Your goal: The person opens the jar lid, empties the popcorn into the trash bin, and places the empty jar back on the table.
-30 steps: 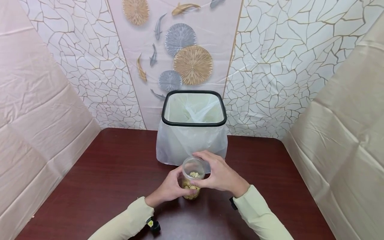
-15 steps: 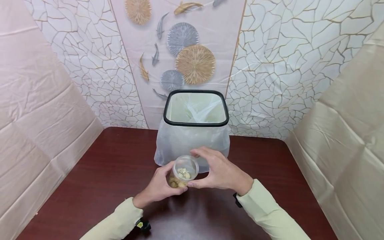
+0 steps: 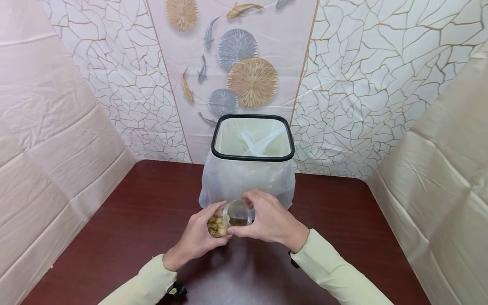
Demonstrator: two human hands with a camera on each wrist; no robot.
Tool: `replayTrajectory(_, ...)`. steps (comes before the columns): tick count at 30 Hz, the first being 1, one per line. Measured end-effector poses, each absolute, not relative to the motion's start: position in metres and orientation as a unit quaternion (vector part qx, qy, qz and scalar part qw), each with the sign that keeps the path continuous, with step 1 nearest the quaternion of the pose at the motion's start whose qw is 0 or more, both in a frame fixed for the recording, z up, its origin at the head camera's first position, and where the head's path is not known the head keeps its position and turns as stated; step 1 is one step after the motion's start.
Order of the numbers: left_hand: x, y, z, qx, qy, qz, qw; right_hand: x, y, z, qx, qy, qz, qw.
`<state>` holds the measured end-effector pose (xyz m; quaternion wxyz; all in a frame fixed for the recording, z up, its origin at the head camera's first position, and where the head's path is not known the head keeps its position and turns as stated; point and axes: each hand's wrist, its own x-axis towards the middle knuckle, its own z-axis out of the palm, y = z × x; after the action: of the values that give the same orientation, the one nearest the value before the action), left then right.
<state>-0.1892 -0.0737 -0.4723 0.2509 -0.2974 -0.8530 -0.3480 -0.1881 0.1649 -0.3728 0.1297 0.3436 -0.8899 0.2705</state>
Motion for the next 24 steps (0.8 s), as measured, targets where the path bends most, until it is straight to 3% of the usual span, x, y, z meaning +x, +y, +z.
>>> replayTrajectory(11, -0.185, -0.075, -0.47, -0.279, -0.867, -0.299, 0.286, -0.187, 0.16, -0.385, 0.321, -0.895, 0.289, 0.112)
replayTrajectory(24, -0.189, -0.082, -0.469, -0.319, -0.853, -0.282, 0.301, -0.187, 0.161, -0.394, 0.357, -0.873, 0.285, 0.167)
